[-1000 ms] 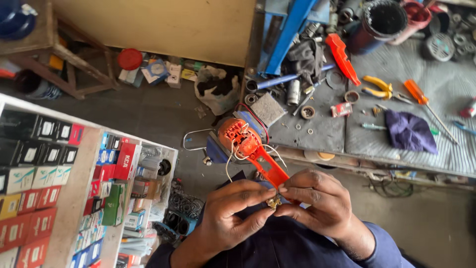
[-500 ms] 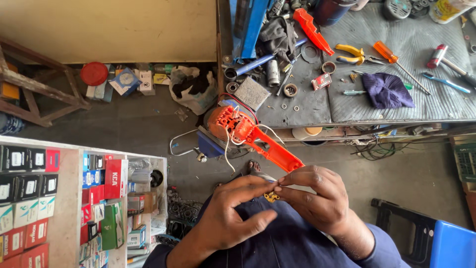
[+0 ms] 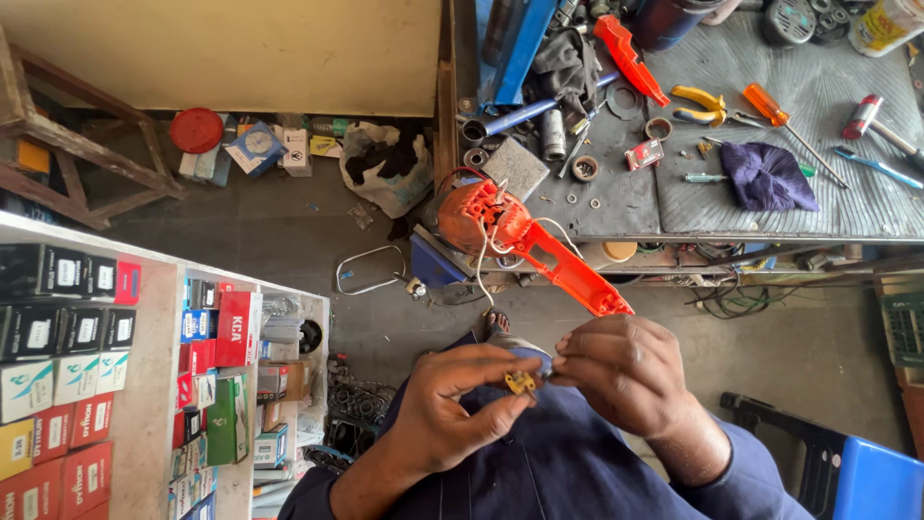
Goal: The person assembles small brass-colored mechanical components at a cluttered workbench. They use pliers to grip and adjust the parts, then wipe them with a purple cloth. The person picks up additional small parts from the table and continues assembling them by hand.
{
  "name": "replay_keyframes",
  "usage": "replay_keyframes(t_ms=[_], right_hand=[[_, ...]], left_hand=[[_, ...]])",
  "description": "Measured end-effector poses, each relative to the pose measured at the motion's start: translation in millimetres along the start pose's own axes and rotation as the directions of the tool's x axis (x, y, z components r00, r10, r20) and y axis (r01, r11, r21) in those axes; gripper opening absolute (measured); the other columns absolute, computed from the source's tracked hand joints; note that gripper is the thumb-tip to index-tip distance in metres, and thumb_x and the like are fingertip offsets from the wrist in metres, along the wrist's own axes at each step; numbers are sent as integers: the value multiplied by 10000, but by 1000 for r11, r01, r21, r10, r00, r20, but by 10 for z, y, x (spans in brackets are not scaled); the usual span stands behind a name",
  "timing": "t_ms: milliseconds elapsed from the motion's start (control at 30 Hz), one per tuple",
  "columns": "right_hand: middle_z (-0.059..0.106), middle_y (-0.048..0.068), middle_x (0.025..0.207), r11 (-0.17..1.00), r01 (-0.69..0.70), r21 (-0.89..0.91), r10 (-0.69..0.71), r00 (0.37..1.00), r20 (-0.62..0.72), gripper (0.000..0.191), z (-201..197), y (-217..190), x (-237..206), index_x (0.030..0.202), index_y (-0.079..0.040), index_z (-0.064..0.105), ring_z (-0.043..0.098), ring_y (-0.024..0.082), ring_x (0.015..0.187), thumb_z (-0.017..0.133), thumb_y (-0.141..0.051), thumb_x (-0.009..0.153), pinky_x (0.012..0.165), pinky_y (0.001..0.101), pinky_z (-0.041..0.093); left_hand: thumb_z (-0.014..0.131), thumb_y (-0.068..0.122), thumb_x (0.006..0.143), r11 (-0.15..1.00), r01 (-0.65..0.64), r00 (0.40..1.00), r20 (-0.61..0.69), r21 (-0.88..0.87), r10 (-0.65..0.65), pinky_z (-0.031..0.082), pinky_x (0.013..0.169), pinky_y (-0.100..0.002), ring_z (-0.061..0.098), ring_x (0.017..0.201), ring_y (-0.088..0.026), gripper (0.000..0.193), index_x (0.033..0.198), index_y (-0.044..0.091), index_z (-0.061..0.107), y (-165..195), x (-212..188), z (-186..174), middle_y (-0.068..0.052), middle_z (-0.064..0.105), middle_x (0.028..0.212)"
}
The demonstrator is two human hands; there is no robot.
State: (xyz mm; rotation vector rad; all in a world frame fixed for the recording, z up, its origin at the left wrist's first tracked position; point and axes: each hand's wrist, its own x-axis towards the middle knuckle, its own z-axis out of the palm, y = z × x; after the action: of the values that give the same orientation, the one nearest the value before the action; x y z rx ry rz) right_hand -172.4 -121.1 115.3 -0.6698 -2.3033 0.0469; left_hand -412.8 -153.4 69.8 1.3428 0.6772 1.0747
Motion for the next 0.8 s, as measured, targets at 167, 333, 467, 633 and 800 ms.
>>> replay_keyframes(t_ms=[167, 333, 467, 633, 800], right_hand=[[760, 71, 990, 906, -330, 266, 342, 940, 3, 228, 148, -241, -143, 945, -62, 710, 778, 193, 888, 869, -75, 782, 726, 295, 615], [794, 88, 942, 661, -593, 460, 579, 793, 190, 188, 259, -345, -247, 938, -37, 773, 795, 197, 863, 837, 1, 765, 770, 301, 628], [802, 101, 950, 575, -643, 506, 610, 749, 259, 180, 290, -345, -252, 955, -26, 794, 791, 201, 902, 806, 31, 785, 813, 307, 632], [797, 93, 940, 577, -665, 474, 614, 736, 286, 197, 337, -353, -250, 950, -28, 795, 783, 181, 891, 794, 48, 768, 792, 296, 620], [787, 101, 959, 522, -662, 537, 620, 727, 294, 172, 377, -326, -313, 959, -10, 788, 772, 182, 903, 806, 36, 794, 805, 291, 630]], left_hand=[[817, 164, 890, 999, 33, 990, -135, 30, -29, 632, 819, -275, 785, 916, -154, 385, 1225, -3, 729, -62, -57, -10, -103, 784, 1049], [886, 189, 807, 972, -17, 978, -197, 235, 65, 654, 758, -276, 803, 861, -161, 342, 1055, 5, 737, -107, -82, -59, -84, 778, 961], [927, 211, 727, 890, -74, 973, -164, 449, 163, 603, 664, -289, 778, 768, -189, 347, 934, 28, 716, -89, -89, -121, -82, 752, 852], [895, 159, 750, 909, -92, 973, -156, 406, 168, 603, 689, -293, 771, 810, -201, 316, 961, 27, 700, -79, -102, -126, -84, 750, 892], [870, 139, 798, 938, -99, 976, -149, 333, 156, 615, 707, -278, 783, 829, -174, 250, 954, 36, 704, -158, -118, -151, -69, 771, 916]])
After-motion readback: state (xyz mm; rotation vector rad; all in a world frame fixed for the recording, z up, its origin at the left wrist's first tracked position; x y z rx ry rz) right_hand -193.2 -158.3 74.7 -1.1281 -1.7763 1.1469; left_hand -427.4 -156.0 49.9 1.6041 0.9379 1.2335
